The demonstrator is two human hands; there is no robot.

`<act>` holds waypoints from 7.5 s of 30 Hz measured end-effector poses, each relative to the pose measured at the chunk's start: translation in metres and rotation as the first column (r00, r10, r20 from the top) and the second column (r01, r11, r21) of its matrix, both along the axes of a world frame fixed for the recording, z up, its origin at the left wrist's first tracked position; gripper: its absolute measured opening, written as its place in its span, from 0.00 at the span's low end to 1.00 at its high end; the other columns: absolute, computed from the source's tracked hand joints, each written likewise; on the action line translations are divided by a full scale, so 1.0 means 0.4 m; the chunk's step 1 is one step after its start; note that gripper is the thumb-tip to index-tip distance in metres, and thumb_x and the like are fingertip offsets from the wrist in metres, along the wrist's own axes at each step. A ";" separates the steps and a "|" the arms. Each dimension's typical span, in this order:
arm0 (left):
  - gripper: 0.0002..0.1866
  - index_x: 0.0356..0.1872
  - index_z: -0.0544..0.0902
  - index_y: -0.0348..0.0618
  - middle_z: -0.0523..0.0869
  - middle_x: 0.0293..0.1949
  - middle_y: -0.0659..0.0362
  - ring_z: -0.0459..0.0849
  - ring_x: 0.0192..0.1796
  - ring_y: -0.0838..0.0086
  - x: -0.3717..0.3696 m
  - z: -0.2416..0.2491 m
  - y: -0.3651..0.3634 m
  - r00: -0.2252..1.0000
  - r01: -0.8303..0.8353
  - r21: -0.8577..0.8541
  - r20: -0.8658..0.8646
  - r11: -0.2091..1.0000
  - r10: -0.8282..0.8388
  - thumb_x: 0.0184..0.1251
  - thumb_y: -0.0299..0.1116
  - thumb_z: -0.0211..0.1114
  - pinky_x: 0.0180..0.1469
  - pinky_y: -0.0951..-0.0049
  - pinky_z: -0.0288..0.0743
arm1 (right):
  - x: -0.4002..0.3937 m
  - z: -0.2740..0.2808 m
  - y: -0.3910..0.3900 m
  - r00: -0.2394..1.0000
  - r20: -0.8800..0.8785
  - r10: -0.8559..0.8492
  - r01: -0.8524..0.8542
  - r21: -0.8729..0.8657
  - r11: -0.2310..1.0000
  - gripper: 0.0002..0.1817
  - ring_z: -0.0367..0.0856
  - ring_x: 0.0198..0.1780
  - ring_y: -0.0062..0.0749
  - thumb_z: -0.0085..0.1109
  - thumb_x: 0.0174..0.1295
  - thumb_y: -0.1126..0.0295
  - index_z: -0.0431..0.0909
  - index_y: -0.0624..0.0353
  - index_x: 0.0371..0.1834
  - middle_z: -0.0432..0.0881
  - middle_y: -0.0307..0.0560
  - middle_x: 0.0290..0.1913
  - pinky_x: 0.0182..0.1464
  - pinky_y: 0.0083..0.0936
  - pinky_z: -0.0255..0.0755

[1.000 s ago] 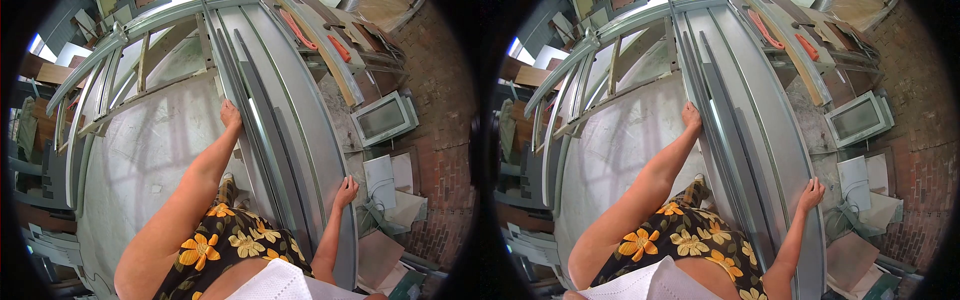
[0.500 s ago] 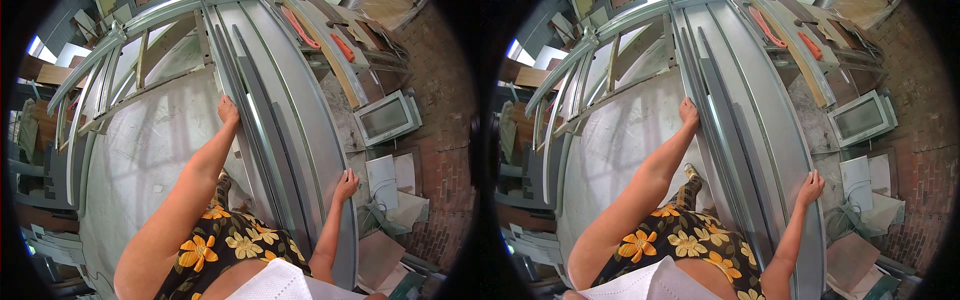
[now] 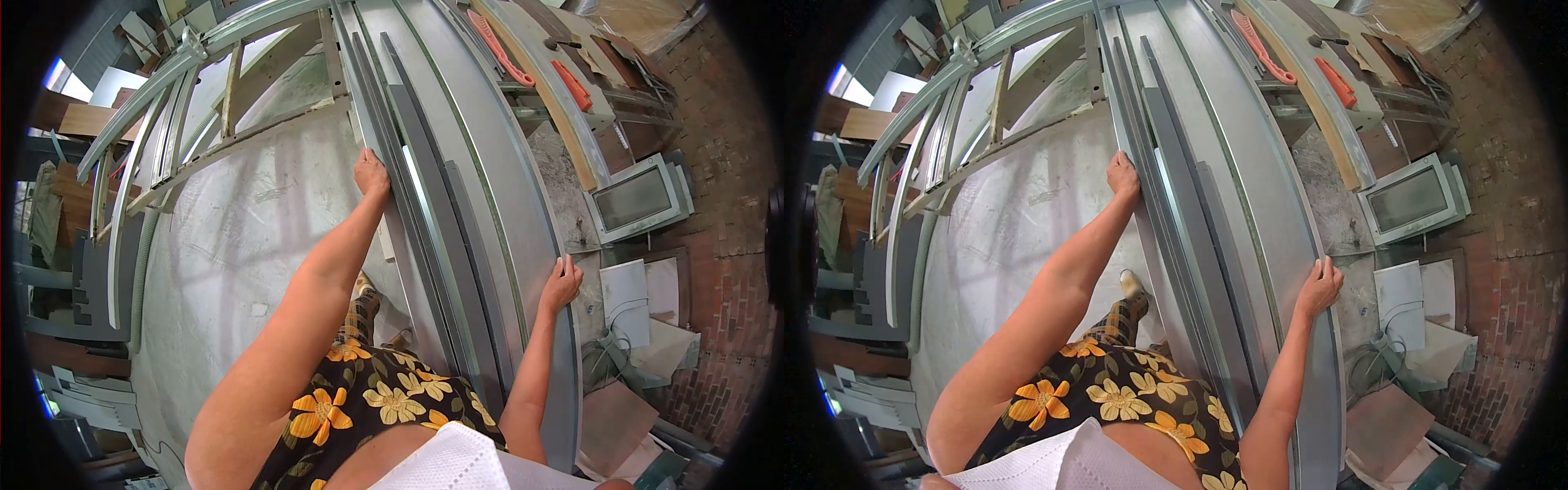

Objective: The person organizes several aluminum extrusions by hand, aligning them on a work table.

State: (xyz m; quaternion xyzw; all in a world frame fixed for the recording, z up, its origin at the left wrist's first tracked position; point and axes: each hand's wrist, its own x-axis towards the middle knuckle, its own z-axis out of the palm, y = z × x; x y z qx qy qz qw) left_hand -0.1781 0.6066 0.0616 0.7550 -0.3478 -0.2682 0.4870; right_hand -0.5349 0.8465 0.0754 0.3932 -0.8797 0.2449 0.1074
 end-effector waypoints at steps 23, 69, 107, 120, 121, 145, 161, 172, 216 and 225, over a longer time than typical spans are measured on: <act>0.18 0.29 0.73 0.38 0.75 0.23 0.47 0.71 0.26 0.55 0.055 -0.017 -0.208 1.000 0.013 -0.049 0.003 0.999 -0.013 0.67 0.43 0.45 0.34 0.60 0.66 | 0.077 0.011 -0.298 1.000 0.007 -0.004 0.004 0.022 1.000 0.16 0.74 0.46 0.34 0.53 0.62 0.58 0.79 0.49 0.49 0.74 0.38 0.42 0.47 0.40 0.66; 0.17 0.29 0.74 0.37 0.78 0.25 0.46 0.74 0.27 0.54 0.130 -0.057 -0.614 1.000 0.013 -0.066 0.017 0.998 -0.012 0.67 0.41 0.46 0.34 0.59 0.67 | 0.143 -0.041 -0.803 0.994 -0.113 -0.005 0.009 0.030 0.999 0.14 0.75 0.45 0.36 0.53 0.61 0.56 0.78 0.43 0.48 0.76 0.39 0.40 0.43 0.43 0.68; 0.18 0.25 0.75 0.39 0.76 0.20 0.55 0.70 0.23 0.69 0.231 -0.142 -0.981 0.997 -0.006 -0.098 0.077 0.995 0.013 0.65 0.42 0.48 0.31 0.64 0.66 | 0.216 -0.067 -1.197 0.991 -0.137 0.009 -0.006 0.019 1.000 0.12 0.72 0.43 0.37 0.58 0.57 0.57 0.80 0.39 0.44 0.71 0.38 0.38 0.43 0.38 0.68; 0.18 0.29 0.77 0.39 0.78 0.22 0.52 0.72 0.23 0.63 0.262 -0.174 -1.111 0.993 -0.006 -0.112 0.113 0.994 0.019 0.66 0.44 0.48 0.32 0.64 0.68 | 0.253 -0.074 -1.369 0.985 -0.175 0.010 -0.010 -0.001 1.000 0.14 0.74 0.42 0.39 0.60 0.55 0.56 0.82 0.44 0.43 0.74 0.40 0.37 0.40 0.38 0.70; 0.18 0.29 0.77 0.39 0.78 0.22 0.52 0.72 0.24 0.63 0.265 -0.174 -1.116 0.992 0.003 -0.091 0.125 0.996 0.009 0.66 0.44 0.48 0.32 0.64 0.68 | 0.257 -0.077 -1.393 0.990 -0.141 0.007 -0.006 0.009 1.000 0.13 0.73 0.43 0.38 0.60 0.55 0.56 0.81 0.42 0.43 0.73 0.39 0.37 0.42 0.38 0.69; 0.18 0.41 0.78 0.36 0.83 0.31 0.48 0.80 0.32 0.60 0.272 -0.165 -1.197 0.998 0.018 -0.082 0.060 0.996 -0.013 0.68 0.41 0.49 0.37 0.66 0.71 | 0.206 -0.046 -1.338 0.951 -0.174 0.257 -0.271 -0.064 0.960 0.18 0.73 0.45 0.39 0.64 0.50 0.63 0.79 0.53 0.46 0.74 0.44 0.39 0.46 0.36 0.68; 0.18 0.45 0.78 0.38 0.81 0.29 0.48 0.78 0.29 0.58 0.255 -0.144 -1.167 1.000 -0.015 -0.112 0.023 0.994 0.018 0.69 0.41 0.47 0.35 0.64 0.70 | 0.223 -0.099 -1.498 0.965 -0.051 0.259 -0.264 -0.156 0.952 0.14 0.74 0.41 0.40 0.62 0.51 0.69 0.81 0.52 0.44 0.75 0.46 0.36 0.46 0.34 0.68; 0.20 0.50 0.76 0.34 0.81 0.37 0.42 0.80 0.39 0.52 0.257 -0.135 -1.168 1.000 -0.020 -0.104 -0.024 0.994 0.018 0.69 0.40 0.47 0.43 0.63 0.71 | 0.280 -0.115 -1.737 0.943 -0.185 0.276 -0.311 -0.196 0.930 0.14 0.74 0.41 0.41 0.64 0.49 0.68 0.82 0.52 0.41 0.76 0.46 0.34 0.46 0.34 0.68; 0.21 0.24 0.72 0.34 0.77 0.22 0.49 0.67 0.23 0.64 0.322 -0.199 -1.218 0.979 0.030 -0.167 0.203 0.986 0.005 0.65 0.42 0.42 0.30 0.59 0.64 | 0.142 0.000 -0.899 0.990 -0.102 0.098 -0.102 -0.034 0.994 0.16 0.74 0.47 0.40 0.62 0.52 0.68 0.79 0.51 0.46 0.75 0.45 0.43 0.49 0.33 0.67; 0.18 0.38 0.79 0.41 0.82 0.31 0.48 0.80 0.33 0.52 0.325 -0.190 -1.220 0.993 0.015 -0.046 0.116 0.999 -0.010 0.67 0.45 0.47 0.38 0.58 0.70 | 0.102 -0.026 -0.940 0.981 -0.128 0.142 -0.142 0.011 0.990 0.13 0.72 0.41 0.39 0.61 0.52 0.69 0.81 0.52 0.43 0.74 0.42 0.37 0.46 0.34 0.66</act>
